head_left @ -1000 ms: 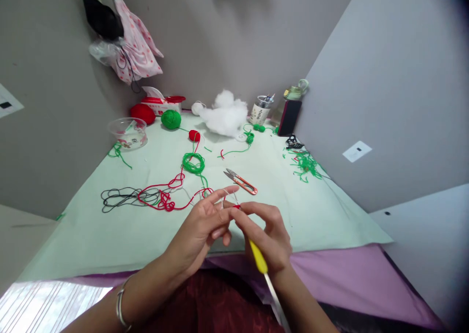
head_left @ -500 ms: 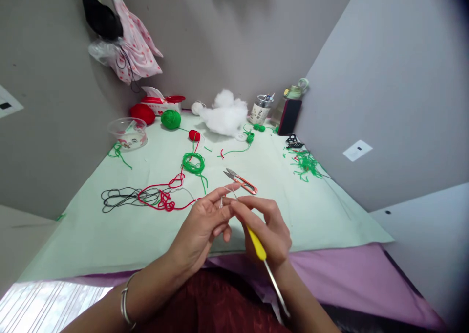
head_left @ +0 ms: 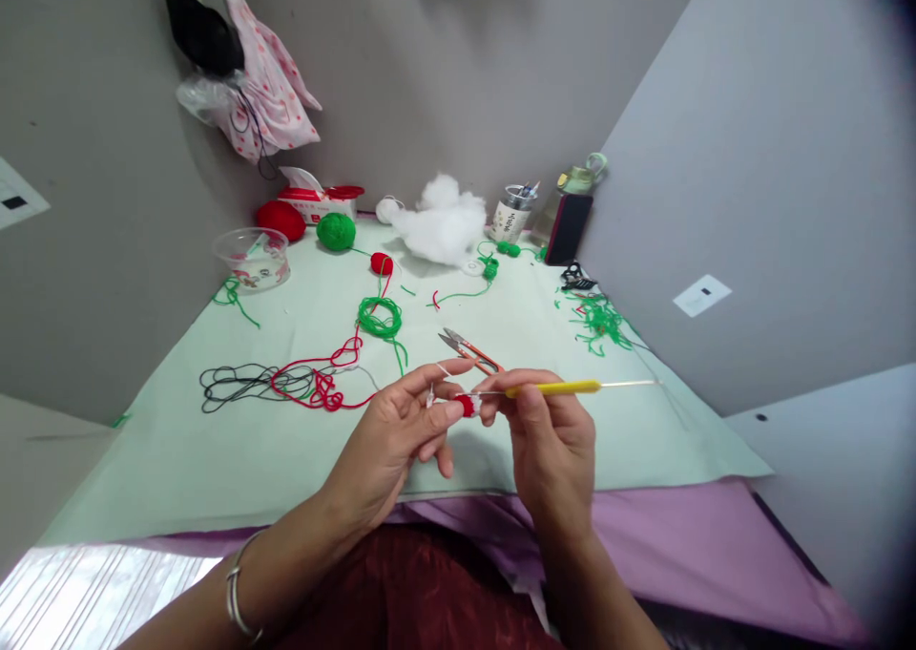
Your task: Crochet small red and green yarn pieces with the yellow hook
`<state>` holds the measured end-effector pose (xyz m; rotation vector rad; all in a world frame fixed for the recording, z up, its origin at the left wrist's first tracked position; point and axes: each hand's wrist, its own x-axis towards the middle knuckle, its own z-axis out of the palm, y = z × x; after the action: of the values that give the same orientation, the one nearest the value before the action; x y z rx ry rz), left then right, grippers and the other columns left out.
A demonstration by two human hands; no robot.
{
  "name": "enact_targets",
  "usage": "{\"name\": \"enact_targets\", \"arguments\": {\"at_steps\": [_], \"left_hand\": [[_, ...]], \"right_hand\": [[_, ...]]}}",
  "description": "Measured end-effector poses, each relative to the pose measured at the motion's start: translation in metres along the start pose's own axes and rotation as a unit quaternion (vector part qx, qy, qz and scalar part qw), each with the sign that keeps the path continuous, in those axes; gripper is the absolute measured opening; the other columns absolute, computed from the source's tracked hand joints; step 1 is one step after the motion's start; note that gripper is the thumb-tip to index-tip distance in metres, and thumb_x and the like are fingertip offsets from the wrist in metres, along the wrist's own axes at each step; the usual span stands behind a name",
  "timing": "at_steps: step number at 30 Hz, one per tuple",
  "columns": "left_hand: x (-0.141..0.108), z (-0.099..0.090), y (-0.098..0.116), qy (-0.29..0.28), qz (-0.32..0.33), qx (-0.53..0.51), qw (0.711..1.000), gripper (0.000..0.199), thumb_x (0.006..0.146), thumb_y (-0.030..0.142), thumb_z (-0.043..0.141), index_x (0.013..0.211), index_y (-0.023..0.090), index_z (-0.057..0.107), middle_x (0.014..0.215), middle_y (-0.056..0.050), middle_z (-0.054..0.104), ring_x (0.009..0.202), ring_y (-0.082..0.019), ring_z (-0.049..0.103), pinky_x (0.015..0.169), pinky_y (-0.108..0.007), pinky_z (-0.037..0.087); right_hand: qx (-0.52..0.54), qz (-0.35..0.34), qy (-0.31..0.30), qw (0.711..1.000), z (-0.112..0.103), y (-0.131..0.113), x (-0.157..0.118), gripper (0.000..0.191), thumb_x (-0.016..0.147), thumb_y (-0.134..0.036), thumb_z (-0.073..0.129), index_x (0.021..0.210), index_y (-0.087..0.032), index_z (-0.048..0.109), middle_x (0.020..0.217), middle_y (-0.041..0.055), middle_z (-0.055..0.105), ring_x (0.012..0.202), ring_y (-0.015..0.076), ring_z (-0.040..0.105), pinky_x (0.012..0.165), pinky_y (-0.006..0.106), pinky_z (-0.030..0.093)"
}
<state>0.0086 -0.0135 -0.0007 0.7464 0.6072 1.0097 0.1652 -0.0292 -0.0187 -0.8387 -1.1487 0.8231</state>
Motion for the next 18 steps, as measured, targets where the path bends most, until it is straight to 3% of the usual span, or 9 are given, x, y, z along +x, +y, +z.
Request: {"name": "enact_targets", "arguments": {"at_steps": [4,8,10,12,15,16,18], "left_hand": [[-0.001,-0.003,0.002,0.004,0.0,0.013,1.0,0.032,0.084,0.024,0.087,0.116,0.026,0.084,0.09,0.003,0.063,0.047,0.001,0.036,0.043,-0.015,0.052],[-0.001,-0.004,0.0,0.02,0.024,0.043,0.999,0.033,0.083,0.025,0.088,0.116,0.028,0.084,0.089,0.003,0.06,0.051,-0.001,0.045,0.044,-0.014,0.052],[-0.002,-0.004,-0.003,0.033,0.042,0.054,0.997,0.035,0.083,0.025,0.088,0.118,0.03,0.083,0.088,0.004,0.06,0.053,-0.002,0.052,0.045,-0.013,0.052],[-0.003,-0.002,-0.006,0.05,0.056,0.044,0.996,0.04,0.082,0.024,0.09,0.12,0.03,0.082,0.088,0.004,0.06,0.054,-0.003,0.054,0.047,-0.014,0.054],[-0.003,0.001,-0.006,0.056,0.015,-0.019,0.998,0.048,0.079,0.024,0.092,0.125,0.024,0.079,0.078,0.005,0.059,0.049,-0.002,0.043,0.046,-0.016,0.053],[-0.003,0.001,-0.004,0.049,-0.016,-0.043,0.998,0.049,0.079,0.024,0.092,0.126,0.02,0.079,0.072,0.007,0.055,0.047,-0.001,0.037,0.045,-0.014,0.051],[-0.002,0.0,0.0,0.035,-0.068,-0.079,0.994,0.045,0.079,0.022,0.091,0.122,0.014,0.079,0.06,0.01,0.046,0.045,-0.001,0.027,0.043,-0.012,0.045]], "right_hand": [[0.028,0.005,-0.015,0.999,-0.002,-0.005,-0.001,0.025,0.109,-0.03,0.055,0.099,-0.023,0.076,0.089,0.0021,0.079,0.069,0.0122,0.073,0.067,0.026,0.061],[-0.114,-0.074,-0.023,0.991,-0.003,-0.008,-0.008,0.026,0.11,-0.021,0.049,0.106,-0.024,0.074,0.092,0.0018,0.078,0.074,0.0129,0.074,0.072,0.027,0.063],[-0.216,-0.167,-0.046,0.961,-0.003,-0.006,-0.012,0.026,0.109,-0.016,0.049,0.114,-0.024,0.072,0.096,0.0032,0.079,0.081,0.0145,0.076,0.076,0.028,0.064],[-0.304,-0.263,-0.078,0.912,-0.004,-0.001,-0.015,0.026,0.106,-0.012,0.052,0.122,-0.023,0.07,0.104,0.0066,0.08,0.091,0.0169,0.077,0.079,0.029,0.064],[-0.38,-0.344,-0.082,0.855,-0.004,0.006,-0.016,0.031,0.101,-0.012,0.062,0.128,-0.023,0.072,0.111,0.0102,0.079,0.1,0.0206,0.077,0.081,0.031,0.065],[-0.378,-0.342,-0.075,0.857,-0.004,0.007,-0.015,0.032,0.1,-0.012,0.063,0.128,-0.025,0.073,0.111,0.0101,0.078,0.101,0.0212,0.077,0.081,0.031,0.065],[-0.319,-0.285,-0.044,0.903,-0.003,0.006,-0.013,0.03,0.102,-0.012,0.061,0.122,-0.027,0.076,0.105,0.008,0.077,0.095,0.0206,0.076,0.079,0.033,0.064]]}}
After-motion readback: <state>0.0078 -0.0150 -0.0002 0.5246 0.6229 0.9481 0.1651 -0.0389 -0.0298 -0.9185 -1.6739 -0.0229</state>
